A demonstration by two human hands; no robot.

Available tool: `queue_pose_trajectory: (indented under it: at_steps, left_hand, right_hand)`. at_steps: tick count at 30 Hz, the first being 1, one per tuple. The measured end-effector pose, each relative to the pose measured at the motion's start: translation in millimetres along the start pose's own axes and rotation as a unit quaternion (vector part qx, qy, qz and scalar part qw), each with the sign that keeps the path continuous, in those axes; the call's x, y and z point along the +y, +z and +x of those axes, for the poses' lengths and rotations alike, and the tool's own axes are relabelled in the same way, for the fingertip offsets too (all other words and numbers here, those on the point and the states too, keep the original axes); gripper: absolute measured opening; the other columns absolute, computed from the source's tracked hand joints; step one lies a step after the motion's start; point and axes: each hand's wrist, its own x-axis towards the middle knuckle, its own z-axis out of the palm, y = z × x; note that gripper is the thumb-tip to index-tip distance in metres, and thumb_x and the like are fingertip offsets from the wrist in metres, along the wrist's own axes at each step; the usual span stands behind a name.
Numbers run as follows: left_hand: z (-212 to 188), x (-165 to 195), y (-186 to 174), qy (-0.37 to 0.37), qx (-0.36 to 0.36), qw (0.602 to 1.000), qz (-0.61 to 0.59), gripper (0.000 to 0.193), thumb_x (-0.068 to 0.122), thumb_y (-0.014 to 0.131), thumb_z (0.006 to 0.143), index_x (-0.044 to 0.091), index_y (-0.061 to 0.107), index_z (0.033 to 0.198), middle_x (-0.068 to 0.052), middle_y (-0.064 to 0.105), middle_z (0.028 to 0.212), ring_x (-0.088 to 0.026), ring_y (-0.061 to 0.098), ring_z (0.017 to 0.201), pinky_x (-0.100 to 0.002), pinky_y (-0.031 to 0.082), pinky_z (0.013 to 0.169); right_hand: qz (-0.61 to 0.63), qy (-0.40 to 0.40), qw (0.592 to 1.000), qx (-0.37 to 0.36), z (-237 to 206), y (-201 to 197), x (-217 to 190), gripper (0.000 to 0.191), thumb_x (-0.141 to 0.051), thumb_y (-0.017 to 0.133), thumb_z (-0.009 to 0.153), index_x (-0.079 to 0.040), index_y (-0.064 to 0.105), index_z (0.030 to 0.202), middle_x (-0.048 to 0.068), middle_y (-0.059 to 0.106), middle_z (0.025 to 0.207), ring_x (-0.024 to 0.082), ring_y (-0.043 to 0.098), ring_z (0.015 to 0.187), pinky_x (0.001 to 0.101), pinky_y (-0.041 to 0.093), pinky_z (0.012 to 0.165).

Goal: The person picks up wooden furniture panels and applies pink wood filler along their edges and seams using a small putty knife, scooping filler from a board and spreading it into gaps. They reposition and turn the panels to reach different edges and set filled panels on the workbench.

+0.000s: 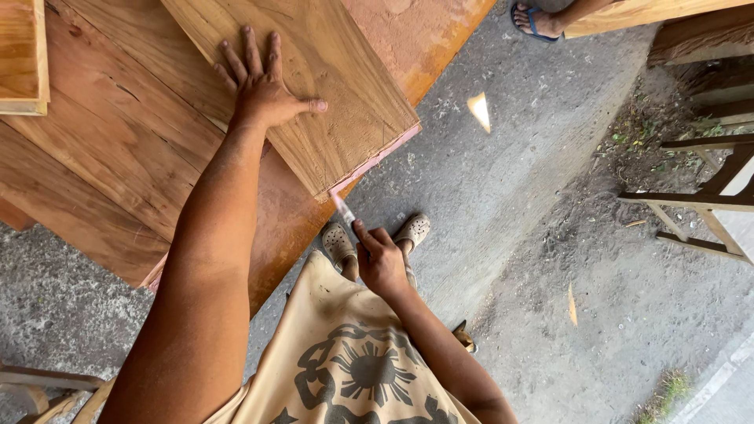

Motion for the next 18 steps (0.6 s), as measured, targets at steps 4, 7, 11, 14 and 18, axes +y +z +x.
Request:
queue_pose_trajectory:
  at_steps: [4,7,11,14,18]
  left_hand:
    - [-1,0,-1,0.001,-0.004,1.0,0.001,0.151,0.085,0.076,0.058,0.021,-0.004,0.17,-0.021,-0.023,0.171,-0.052,-0.028,0.151,-0.074,-0.016,0.119]
    - [-2,0,-1,-0.002,0.0,1.0,-0.004,0.152,0.085,0.076,0.057,0.022,-0.004,0.17,-0.021,-0.023,0.171,-0.052,-0.028,0.15,-0.074,-0.015,0.119]
    - [0,2,-3,-0.007,-0.006,1.0,0.0,0.152,0.084,0.076,0.056,0.022,-0.004,0.169,-0.02,-0.024,0.17,-0.051,-0.028,0.15,-0.073,-0.015,0.119]
    - [-1,2,-3,-0.012,-0.013,1.0,-0.001,0.151,0.085,0.076,0.057,0.023,-0.004,0.169,-0.019,-0.024,0.17,-0.051,-0.029,0.151,-0.073,-0.016,0.12]
    - [-2,0,-2,0.0,-0.003,1.0,-0.008,0.152,0.085,0.076,0.057,0.022,-0.004,0.169,-0.02,-0.023,0.17,-0.051,-0.029,0.149,-0.072,-0.016,0.119]
  right_hand:
    - [0.048,0.002,0.999,0.017,-4,-2,2,0.046,0.0,0.068,0.09,-0.008,0.067,0.135,0.013,0.065,0.092,0.027,0.066,0.075,0.0376,0.055,0.068]
    - [0.044,0.006,0.999,0.014,-5,-8,7,0.046,0.0,0.068,0.089,-0.007,0.068,0.134,0.014,0.066,0.093,0.028,0.066,0.074,0.0382,0.055,0.068]
    - [0.045,0.014,0.999,0.003,-3,-15,13,0.044,0.0,0.068,0.089,-0.007,0.068,0.133,0.014,0.065,0.092,0.028,0.066,0.075,0.0389,0.055,0.069]
    - [0.05,0.009,0.999,0.006,-3,-17,12,0.045,0.001,0.068,0.089,-0.005,0.067,0.134,0.015,0.064,0.093,0.029,0.065,0.077,0.0391,0.055,0.07]
    - [0.058,0.015,0.998,0.007,-4,-17,7,0.044,0.001,0.067,0.089,-0.005,0.067,0.133,0.015,0.064,0.091,0.028,0.066,0.076,0.0392,0.055,0.069]
